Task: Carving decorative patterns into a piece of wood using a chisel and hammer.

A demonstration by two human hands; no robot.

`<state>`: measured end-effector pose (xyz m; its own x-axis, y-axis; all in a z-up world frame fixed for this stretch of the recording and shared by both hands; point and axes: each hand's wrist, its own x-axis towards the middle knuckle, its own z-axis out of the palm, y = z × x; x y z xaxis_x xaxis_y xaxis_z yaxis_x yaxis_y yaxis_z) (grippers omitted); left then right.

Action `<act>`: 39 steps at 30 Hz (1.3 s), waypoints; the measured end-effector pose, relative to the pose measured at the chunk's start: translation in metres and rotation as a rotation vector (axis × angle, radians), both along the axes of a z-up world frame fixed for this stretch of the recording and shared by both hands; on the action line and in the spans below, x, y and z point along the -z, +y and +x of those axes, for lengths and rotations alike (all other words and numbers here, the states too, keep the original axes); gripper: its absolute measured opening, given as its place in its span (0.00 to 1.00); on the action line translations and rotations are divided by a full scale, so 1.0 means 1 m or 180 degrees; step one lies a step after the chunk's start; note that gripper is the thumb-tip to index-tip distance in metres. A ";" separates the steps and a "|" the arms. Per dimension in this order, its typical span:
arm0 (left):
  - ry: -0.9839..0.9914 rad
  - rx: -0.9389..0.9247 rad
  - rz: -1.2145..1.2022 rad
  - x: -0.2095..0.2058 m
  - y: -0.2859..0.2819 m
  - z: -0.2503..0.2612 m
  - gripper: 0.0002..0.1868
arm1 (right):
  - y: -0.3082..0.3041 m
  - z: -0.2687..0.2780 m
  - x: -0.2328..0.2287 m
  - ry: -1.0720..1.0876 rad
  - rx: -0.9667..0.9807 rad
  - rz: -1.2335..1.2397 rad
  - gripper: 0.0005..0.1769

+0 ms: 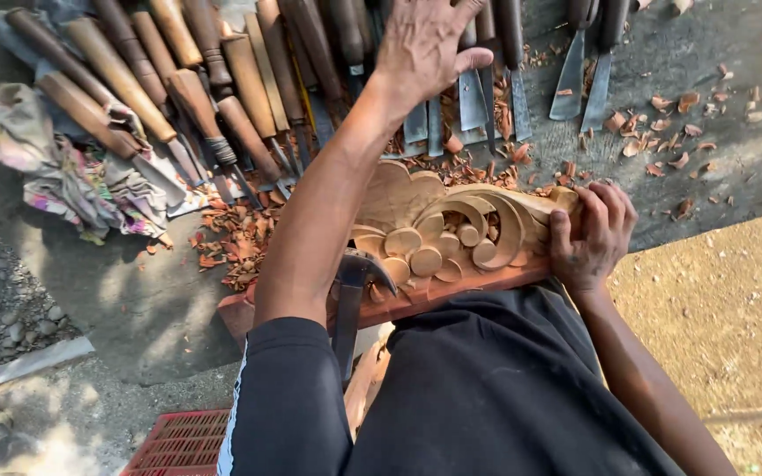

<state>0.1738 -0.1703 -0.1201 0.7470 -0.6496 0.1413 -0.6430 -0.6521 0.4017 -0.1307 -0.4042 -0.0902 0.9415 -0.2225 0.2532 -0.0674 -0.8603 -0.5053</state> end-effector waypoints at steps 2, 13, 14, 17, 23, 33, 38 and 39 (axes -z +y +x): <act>-0.0159 -0.0059 0.0082 -0.018 -0.004 -0.004 0.43 | -0.002 -0.001 0.002 0.0013 0.0011 -0.0038 0.21; -0.0990 0.0122 -0.0190 -0.012 -0.088 -0.023 0.06 | -0.004 -0.003 0.009 0.0010 -0.0052 -0.0325 0.19; -0.1034 0.0454 0.0076 -0.025 -0.087 -0.019 0.04 | -0.004 -0.002 0.010 -0.0025 -0.0019 -0.0310 0.19; -0.1153 0.0682 -0.0524 -0.054 -0.075 -0.014 0.08 | -0.003 0.000 0.008 -0.0152 -0.0046 -0.0224 0.20; -0.0620 0.0633 -0.2254 -0.104 -0.068 -0.102 0.21 | 0.004 0.003 0.001 -0.0095 0.0136 -0.0219 0.22; 0.0818 -0.1145 -0.2003 -0.160 -0.073 -0.252 0.20 | -0.008 -0.001 0.013 -0.0047 -0.0120 0.0070 0.22; 0.0787 -0.1539 -0.2584 -0.152 -0.083 -0.310 0.26 | -0.027 -0.008 0.026 -0.0087 -0.0430 0.0349 0.26; 0.0772 -0.1661 -0.2570 -0.115 -0.082 -0.332 0.26 | -0.033 -0.002 0.028 -0.0044 -0.0539 0.0376 0.26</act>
